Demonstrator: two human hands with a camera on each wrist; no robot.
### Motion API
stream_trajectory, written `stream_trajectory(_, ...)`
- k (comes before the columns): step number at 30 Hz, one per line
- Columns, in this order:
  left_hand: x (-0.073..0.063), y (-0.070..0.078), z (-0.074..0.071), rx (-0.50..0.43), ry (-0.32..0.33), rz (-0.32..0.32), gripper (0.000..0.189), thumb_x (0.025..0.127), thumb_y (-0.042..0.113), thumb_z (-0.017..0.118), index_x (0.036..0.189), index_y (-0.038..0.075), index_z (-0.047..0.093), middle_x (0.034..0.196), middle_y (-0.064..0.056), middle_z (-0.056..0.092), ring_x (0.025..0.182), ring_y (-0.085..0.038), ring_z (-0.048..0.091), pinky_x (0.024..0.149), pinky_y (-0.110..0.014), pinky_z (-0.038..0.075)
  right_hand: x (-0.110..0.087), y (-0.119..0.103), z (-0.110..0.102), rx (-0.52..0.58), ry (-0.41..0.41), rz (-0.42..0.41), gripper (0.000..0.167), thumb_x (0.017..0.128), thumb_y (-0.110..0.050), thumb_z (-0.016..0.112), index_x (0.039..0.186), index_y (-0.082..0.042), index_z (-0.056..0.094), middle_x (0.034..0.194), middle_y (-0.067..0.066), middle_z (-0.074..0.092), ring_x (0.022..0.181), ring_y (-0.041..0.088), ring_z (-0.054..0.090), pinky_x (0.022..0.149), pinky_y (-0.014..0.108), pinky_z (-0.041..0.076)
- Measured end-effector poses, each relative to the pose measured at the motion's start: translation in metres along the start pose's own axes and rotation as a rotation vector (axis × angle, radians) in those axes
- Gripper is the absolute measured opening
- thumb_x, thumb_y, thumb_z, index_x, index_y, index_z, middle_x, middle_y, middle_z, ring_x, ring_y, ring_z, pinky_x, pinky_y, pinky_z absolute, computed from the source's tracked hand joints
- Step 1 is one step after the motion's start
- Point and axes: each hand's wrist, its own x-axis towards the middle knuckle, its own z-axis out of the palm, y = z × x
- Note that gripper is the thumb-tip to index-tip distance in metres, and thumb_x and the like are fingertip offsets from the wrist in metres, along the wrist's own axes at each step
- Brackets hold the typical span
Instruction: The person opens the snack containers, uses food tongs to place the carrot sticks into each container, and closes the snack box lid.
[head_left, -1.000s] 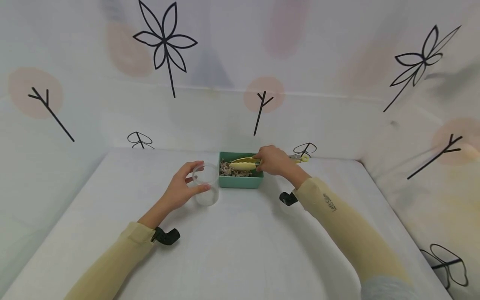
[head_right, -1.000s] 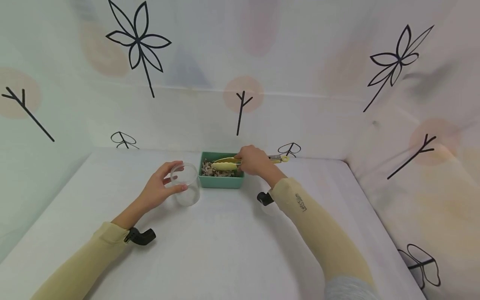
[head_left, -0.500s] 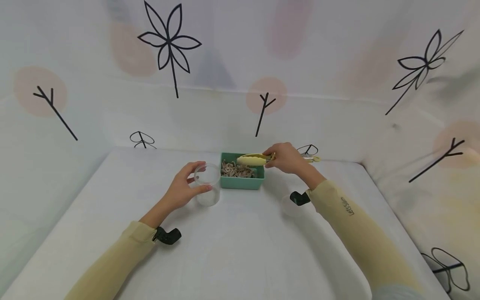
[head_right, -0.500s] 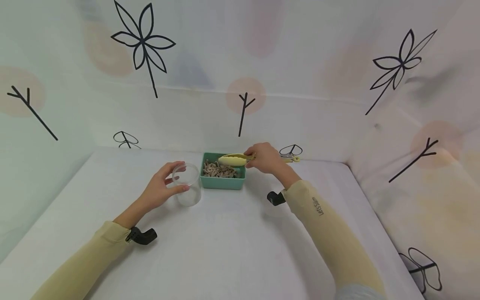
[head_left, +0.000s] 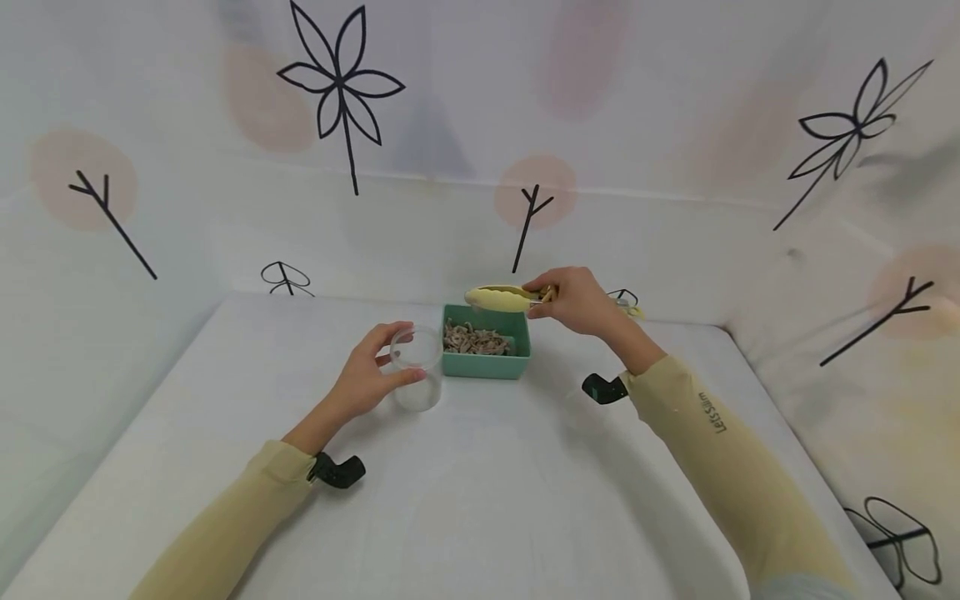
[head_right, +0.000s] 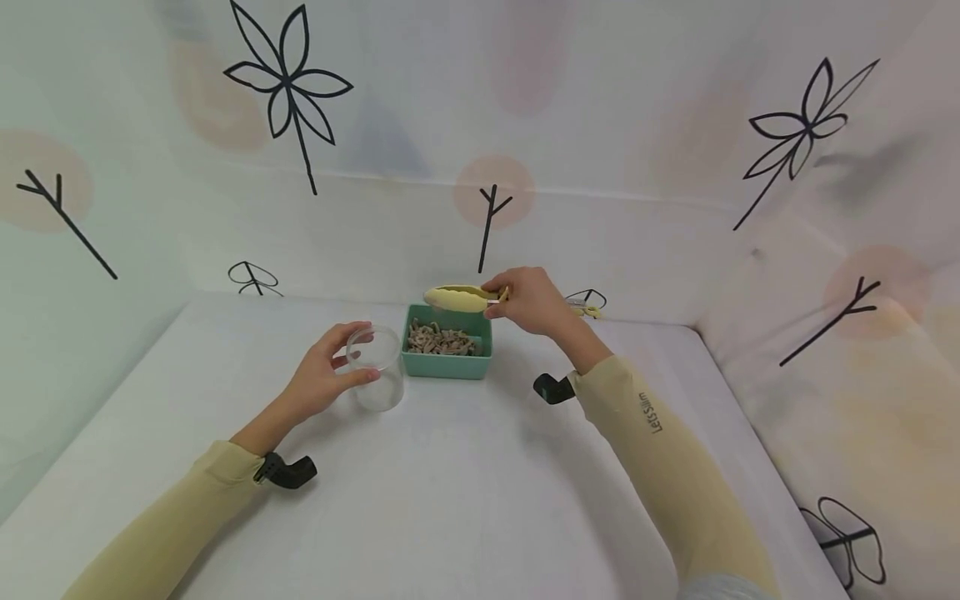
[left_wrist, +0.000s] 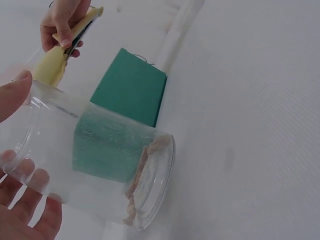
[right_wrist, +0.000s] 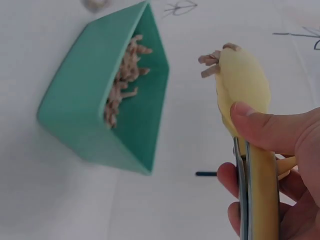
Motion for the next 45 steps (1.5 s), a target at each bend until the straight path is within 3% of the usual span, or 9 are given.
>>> stream_trajectory(8,0.0,-0.001,0.001,0.0,0.014,-0.011,0.074,0.083,0.021,0.084,0.146,0.011,0.046,0.141,-0.01,0.053,0.133,-0.027,0.046,0.104,-0.057,0.042,-0.002,-0.033,0.004,0.052,0.002,-0.089,0.038,0.085,-0.015,0.081,0.122,-0.009,0.072,0.114,0.006,0.068,0.087,0.02,0.059,0.07,0.034,0.053)
stream_trajectory(17,0.001,-0.001,0.003,-0.009,0.007,-0.041,0.075,0.083,0.022,0.083,0.147,0.012,0.044,0.141,-0.01,0.052,0.134,-0.029,0.044,0.105,-0.056,0.041,-0.004,-0.057,0.029,0.092,-0.064,-0.205,0.037,0.083,-0.013,0.083,0.119,-0.008,0.073,0.112,0.004,0.069,0.09,0.018,0.062,0.071,0.033,0.053)
stream_trajectory(26,0.0,0.001,0.004,-0.023,-0.004,-0.082,0.075,0.085,0.026,0.082,0.148,0.016,0.043,0.143,-0.005,0.048,0.133,-0.027,0.042,0.107,-0.052,0.041,-0.006,-0.06,0.045,0.078,-0.143,-0.197,0.039,0.082,-0.013,0.084,0.119,-0.007,0.073,0.11,0.002,0.069,0.091,0.017,0.062,0.072,0.031,0.054)
stream_trajectory(36,0.001,0.004,0.003,-0.034,-0.013,-0.091,0.077,0.086,0.023,0.081,0.15,0.012,0.041,0.145,-0.009,0.046,0.134,-0.03,0.041,0.109,-0.053,0.039,-0.005,-0.061,0.046,-0.085,-0.124,-0.237,0.044,0.083,-0.018,0.084,0.123,-0.009,0.071,0.109,0.0,0.068,0.085,0.012,0.062,0.07,0.028,0.054)
stream_trajectory(45,0.003,0.005,0.004,-0.008,-0.018,-0.106,0.076,0.087,0.009,0.078,0.151,0.003,0.036,0.147,-0.018,0.044,0.137,-0.035,0.04,0.109,-0.054,0.038,-0.006,-0.052,0.037,-0.101,-0.092,-0.189,0.052,0.082,-0.022,0.085,0.129,-0.009,0.067,0.117,0.002,0.067,0.094,0.016,0.062,0.078,0.034,0.053)
